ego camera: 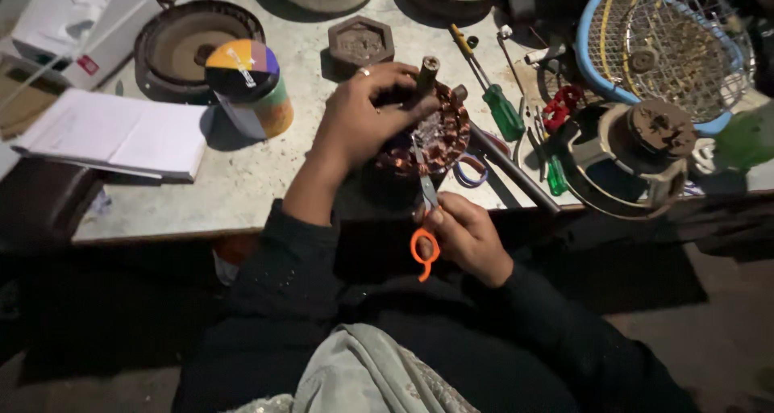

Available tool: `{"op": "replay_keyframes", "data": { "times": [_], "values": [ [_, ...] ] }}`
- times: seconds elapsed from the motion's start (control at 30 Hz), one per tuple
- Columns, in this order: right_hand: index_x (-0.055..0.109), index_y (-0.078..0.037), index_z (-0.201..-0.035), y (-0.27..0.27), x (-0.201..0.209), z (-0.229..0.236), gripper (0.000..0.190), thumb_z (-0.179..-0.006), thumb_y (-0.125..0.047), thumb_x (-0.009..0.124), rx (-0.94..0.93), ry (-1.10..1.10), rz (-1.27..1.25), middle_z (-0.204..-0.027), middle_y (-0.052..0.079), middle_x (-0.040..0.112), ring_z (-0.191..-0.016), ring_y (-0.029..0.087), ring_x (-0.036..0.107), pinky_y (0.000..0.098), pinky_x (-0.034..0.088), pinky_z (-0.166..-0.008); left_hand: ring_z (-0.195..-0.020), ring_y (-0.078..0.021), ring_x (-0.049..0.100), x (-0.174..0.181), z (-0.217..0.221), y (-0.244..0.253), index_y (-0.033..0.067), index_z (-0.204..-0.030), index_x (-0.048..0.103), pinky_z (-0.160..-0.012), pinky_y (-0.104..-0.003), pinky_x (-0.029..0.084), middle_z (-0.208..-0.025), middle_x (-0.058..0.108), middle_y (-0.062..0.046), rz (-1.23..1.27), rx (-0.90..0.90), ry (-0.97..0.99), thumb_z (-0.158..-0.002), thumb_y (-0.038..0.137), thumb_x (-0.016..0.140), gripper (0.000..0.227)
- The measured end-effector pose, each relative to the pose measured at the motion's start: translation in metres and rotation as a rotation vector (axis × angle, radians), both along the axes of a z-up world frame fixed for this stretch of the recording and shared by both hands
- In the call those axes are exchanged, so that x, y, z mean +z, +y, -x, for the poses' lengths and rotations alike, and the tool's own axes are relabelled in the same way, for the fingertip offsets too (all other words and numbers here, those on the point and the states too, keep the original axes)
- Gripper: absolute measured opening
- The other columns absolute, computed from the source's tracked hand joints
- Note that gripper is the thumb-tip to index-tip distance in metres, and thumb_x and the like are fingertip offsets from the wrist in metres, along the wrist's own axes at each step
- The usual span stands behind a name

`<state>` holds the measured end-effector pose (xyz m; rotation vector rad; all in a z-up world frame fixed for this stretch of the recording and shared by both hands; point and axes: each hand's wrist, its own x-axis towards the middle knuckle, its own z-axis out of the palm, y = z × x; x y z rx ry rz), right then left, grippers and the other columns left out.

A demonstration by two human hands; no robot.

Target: The person uses orange-handled pliers and a hammer to remove copper windings from a motor stator. They repeatedly pry and strike the windings to loosen and extract them from the stator slots.

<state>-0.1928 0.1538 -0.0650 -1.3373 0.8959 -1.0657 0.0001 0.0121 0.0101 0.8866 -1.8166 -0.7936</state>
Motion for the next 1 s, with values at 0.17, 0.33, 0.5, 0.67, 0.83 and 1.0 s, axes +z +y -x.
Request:
{"op": "replay_keyframes", "data": {
  "times": [0.17, 0.33, 0.5, 0.67, 0.83, 1.0],
  "values": [
    [0.066, -0.005, -0.107, 0.007, 0.031, -0.001, 0.028, -0.104, -0.03, 0.053, -0.062, 0.07, -0.22, -0.068, 0.0, 0.061, -0.048, 0.005, 0.043, 0.021, 0.03, -0.043, -0.108, -0.0172, 0.073, -0.007, -0.001, -0.01, 0.0036, -0.105, 0.075, -0.093, -0.032, 0.057, -0.121, 0.075, -0.006, 0.006, -0.025, 0.012, -0.083, 0.049, 0.084, 0.051],
    [0.069, -0.003, -0.105, 0.033, 0.06, 0.0, 0.03, -0.102, -0.029, 0.055, -0.094, 0.073, -0.4, -0.069, -0.001, 0.063, -0.056, 0.006, 0.052, 0.0217, 0.034, -0.047, -0.105, -0.018, 0.073, -0.008, 0.0, -0.022, 0.009, -0.114, 0.076, -0.095, -0.034, 0.056, -0.115, 0.076, -0.008, -0.043, 0.006, -0.06, -0.076, 0.055, 0.084, 0.06],
    [0.07, -0.003, -0.115, 0.054, 0.057, 0.019, 0.031, -0.103, -0.029, 0.056, -0.054, 0.016, -0.293, -0.07, 0.0, 0.058, -0.052, 0.004, 0.042, 0.0209, 0.031, -0.045, -0.127, -0.0299, 0.059, -0.006, -0.007, -0.006, 0.0061, -0.135, 0.063, -0.107, -0.042, 0.048, -0.135, 0.062, -0.016, 0.351, 0.11, 0.114, -0.089, 0.055, 0.081, 0.07],
    [0.057, -0.002, -0.126, 0.061, 0.057, 0.03, 0.032, -0.1, -0.021, 0.059, -0.077, -0.113, -0.245, -0.087, 0.006, 0.067, -0.063, 0.011, 0.056, 0.0253, 0.043, -0.054, -0.126, -0.0248, 0.06, -0.023, -0.008, 0.084, 0.0075, -0.136, 0.058, -0.112, -0.039, 0.047, -0.136, 0.062, -0.011, 0.387, 0.183, 0.385, -0.099, 0.04, 0.074, 0.052],
    [0.058, -0.003, -0.133, 0.05, 0.049, 0.018, 0.041, -0.095, -0.018, 0.061, -0.077, -0.107, -0.186, -0.099, 0.006, 0.07, -0.073, 0.014, 0.064, 0.0302, 0.054, -0.061, -0.116, -0.025, 0.063, -0.048, -0.001, 0.158, 0.0035, -0.133, 0.058, -0.1, -0.037, 0.052, -0.124, 0.062, -0.016, 0.225, -0.08, 0.183, -0.085, 0.026, 0.084, 0.059],
    [0.059, -0.001, -0.134, 0.031, 0.025, 0.005, 0.044, -0.093, -0.01, 0.069, -0.111, 0.005, 0.023, -0.106, 0.007, 0.071, -0.092, 0.012, 0.068, 0.0278, 0.057, -0.08, -0.093, -0.0134, 0.073, -0.055, -0.006, 0.182, 0.0045, -0.145, 0.049, -0.079, -0.03, 0.058, -0.106, 0.076, -0.008, -0.319, -0.252, 0.23, -0.089, 0.024, 0.075, 0.065]
  ]
}}
